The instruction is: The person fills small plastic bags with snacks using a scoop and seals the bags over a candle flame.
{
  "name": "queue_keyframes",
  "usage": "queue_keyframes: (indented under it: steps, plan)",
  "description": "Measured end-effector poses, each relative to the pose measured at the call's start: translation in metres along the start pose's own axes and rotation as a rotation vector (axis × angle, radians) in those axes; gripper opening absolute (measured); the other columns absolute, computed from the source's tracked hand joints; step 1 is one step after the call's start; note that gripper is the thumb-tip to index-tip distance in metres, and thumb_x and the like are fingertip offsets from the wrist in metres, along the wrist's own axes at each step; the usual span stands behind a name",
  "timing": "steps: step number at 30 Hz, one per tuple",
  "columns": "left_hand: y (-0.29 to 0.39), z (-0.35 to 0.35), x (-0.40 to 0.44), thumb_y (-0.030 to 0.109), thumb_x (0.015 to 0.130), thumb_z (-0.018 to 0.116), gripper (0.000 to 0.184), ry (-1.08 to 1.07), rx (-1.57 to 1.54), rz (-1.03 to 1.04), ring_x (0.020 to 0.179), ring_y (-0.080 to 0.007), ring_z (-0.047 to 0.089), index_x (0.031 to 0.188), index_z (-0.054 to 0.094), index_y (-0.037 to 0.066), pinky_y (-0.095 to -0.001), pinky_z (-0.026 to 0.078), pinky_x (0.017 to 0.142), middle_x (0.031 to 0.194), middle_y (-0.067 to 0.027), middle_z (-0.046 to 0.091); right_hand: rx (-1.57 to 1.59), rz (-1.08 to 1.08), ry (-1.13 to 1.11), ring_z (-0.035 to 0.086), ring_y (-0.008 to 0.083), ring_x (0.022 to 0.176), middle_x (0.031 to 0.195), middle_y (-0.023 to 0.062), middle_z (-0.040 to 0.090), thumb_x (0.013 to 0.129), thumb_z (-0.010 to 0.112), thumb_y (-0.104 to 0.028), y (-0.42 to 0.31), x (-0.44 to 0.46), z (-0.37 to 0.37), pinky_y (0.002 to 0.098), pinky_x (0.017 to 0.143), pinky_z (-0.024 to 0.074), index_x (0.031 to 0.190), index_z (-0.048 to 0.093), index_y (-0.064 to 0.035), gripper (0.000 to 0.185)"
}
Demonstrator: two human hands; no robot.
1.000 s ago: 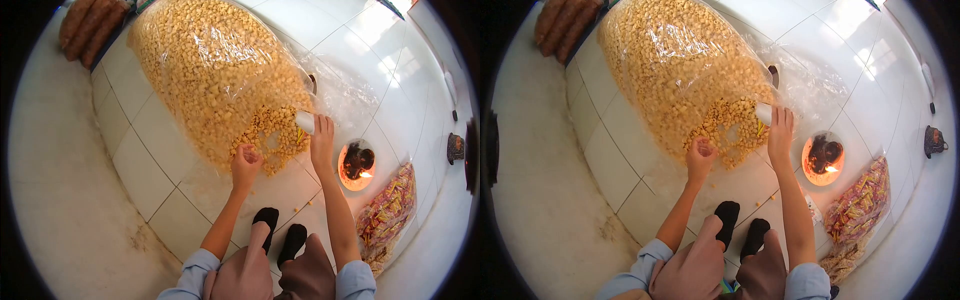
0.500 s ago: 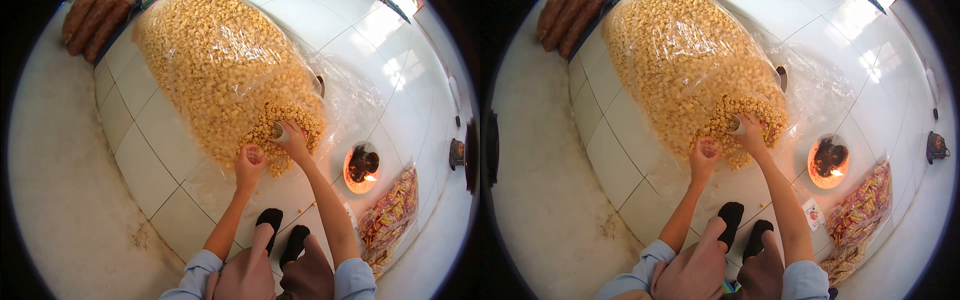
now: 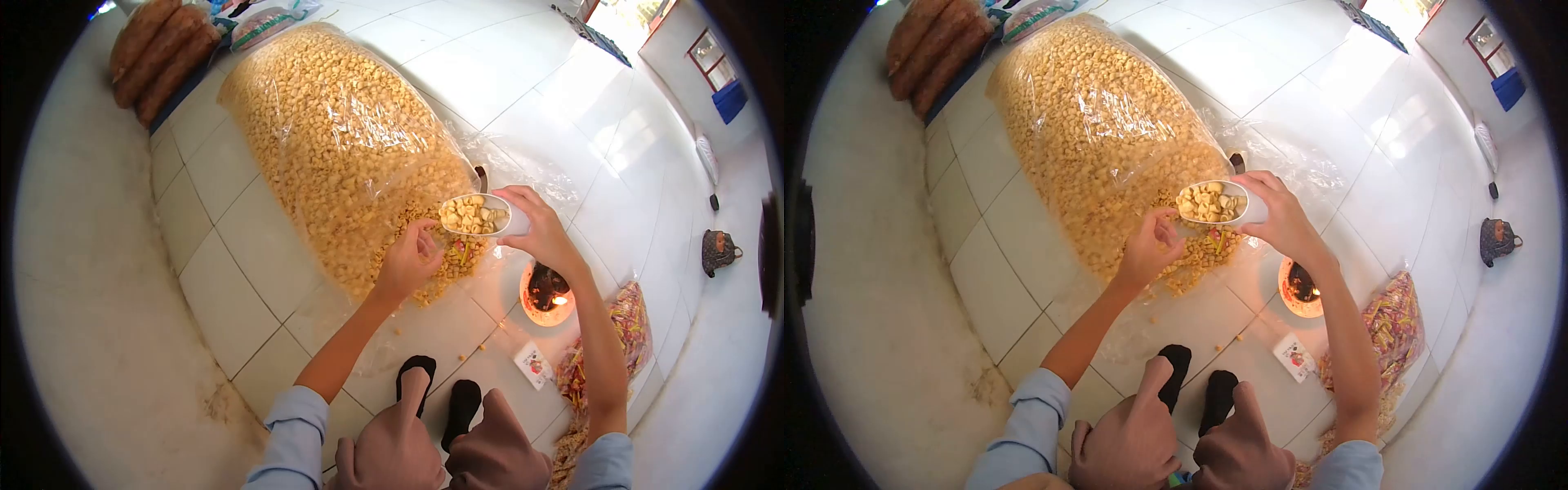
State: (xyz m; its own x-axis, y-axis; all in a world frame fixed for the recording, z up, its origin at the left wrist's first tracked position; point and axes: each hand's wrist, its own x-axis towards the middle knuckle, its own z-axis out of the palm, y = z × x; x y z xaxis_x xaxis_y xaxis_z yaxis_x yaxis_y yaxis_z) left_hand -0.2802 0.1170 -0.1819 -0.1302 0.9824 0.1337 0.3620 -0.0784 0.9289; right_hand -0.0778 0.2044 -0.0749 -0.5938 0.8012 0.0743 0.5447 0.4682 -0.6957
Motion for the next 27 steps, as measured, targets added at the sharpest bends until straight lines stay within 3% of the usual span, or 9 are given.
queue_keyframes:
  steps: [6, 11, 16, 18, 20, 22, 25, 27]
  plan:
    - [-0.011, 0.016, 0.006, 0.006, 0.067, 0.066, 0.050, -0.025, 0.028, 0.034, 0.066, -0.0132, 0.051, 0.112, 0.045, 0.006, -0.0262, 0.045, 0.063, 0.079, -0.0045, 0.052, -0.027, -0.035, -0.192, 0.042, 0.0249, 0.110, 0.114, 0.0089, 0.046, 0.058, 0.068, 0.001, 0.002, 0.000, -0.001, 0.0323, 0.093, 0.0365, 0.115, 0.050, -0.0068, 0.060]
    - [-0.025, 0.028, 0.004, 0.007, 0.064, 0.068, 0.055, -0.074, 0.096, 0.091, 0.066, -0.0147, 0.049, 0.114, 0.045, 0.007, -0.0268, 0.045, 0.061, 0.080, -0.0054, 0.051, -0.201, -0.186, -0.280, 0.042, 0.0261, 0.108, 0.111, 0.0095, 0.046, 0.059, 0.065, 0.005, -0.001, 0.000, 0.007, 0.0330, 0.093, 0.0367, 0.112, 0.048, 0.0000, 0.056]
    - [-0.030, 0.035, 0.002, 0.007, 0.062, 0.070, 0.059, -0.045, 0.054, 0.166, 0.066, -0.0161, 0.049, 0.115, 0.045, 0.008, -0.0272, 0.044, 0.060, 0.081, -0.0069, 0.050, -0.379, -0.302, -0.229, 0.044, 0.0254, 0.102, 0.102, 0.0096, 0.049, 0.060, 0.057, 0.008, -0.020, 0.001, 0.017, 0.0321, 0.092, 0.0379, 0.105, 0.048, 0.0028, 0.046]
    - [-0.029, 0.035, 0.000, 0.006, 0.063, 0.069, 0.062, -0.040, 0.047, 0.048, 0.071, -0.0169, 0.053, 0.118, 0.041, 0.007, -0.0272, 0.046, 0.065, 0.083, -0.0079, 0.051, -0.459, -0.345, -0.196, 0.044, 0.0249, 0.101, 0.099, 0.0097, 0.049, 0.060, 0.054, 0.008, -0.028, 0.002, 0.020, 0.0318, 0.092, 0.0381, 0.102, 0.049, 0.0029, 0.042]
    - [-0.038, 0.039, 0.000, 0.006, 0.064, 0.069, 0.063, 0.000, -0.003, 0.106, 0.075, -0.0172, 0.054, 0.119, 0.039, 0.005, -0.0273, 0.046, 0.068, 0.085, -0.0085, 0.052, -0.553, -0.428, -0.116, 0.044, 0.0244, 0.101, 0.098, 0.0101, 0.049, 0.061, 0.051, 0.007, -0.038, 0.002, 0.018, 0.0316, 0.093, 0.0370, 0.097, 0.049, 0.0019, 0.037]
    - [-0.040, 0.041, 0.000, 0.006, 0.064, 0.069, 0.065, 0.037, -0.055, 0.167, 0.080, -0.0176, 0.056, 0.120, 0.036, 0.004, -0.0275, 0.047, 0.072, 0.087, -0.0092, 0.052, -0.590, -0.450, -0.116, 0.044, 0.0243, 0.101, 0.098, 0.0099, 0.049, 0.061, 0.051, 0.006, -0.049, 0.003, 0.014, 0.0315, 0.093, 0.0366, 0.097, 0.049, 0.0019, 0.036]
    - [-0.042, 0.042, 0.000, 0.007, 0.066, 0.068, 0.064, -0.006, -0.125, 0.052, 0.088, -0.0173, 0.056, 0.120, 0.034, 0.000, -0.0277, 0.047, 0.078, 0.090, -0.0096, 0.052, -0.684, -0.479, -0.110, 0.044, 0.0243, 0.101, 0.097, 0.0096, 0.049, 0.061, 0.052, 0.004, -0.054, 0.005, 0.012, 0.0313, 0.094, 0.0357, 0.097, 0.049, 0.0018, 0.036]
    - [-0.043, 0.041, 0.000, 0.005, 0.067, 0.067, 0.061, 0.051, -0.011, 0.165, 0.089, -0.0173, 0.055, 0.118, 0.034, -0.001, -0.0285, 0.047, 0.078, 0.092, -0.0106, 0.052, -0.734, -0.482, -0.104, 0.044, 0.0243, 0.101, 0.096, 0.0095, 0.049, 0.061, 0.052, 0.004, -0.055, 0.005, 0.013, 0.0313, 0.094, 0.0354, 0.096, 0.048, 0.0016, 0.035]
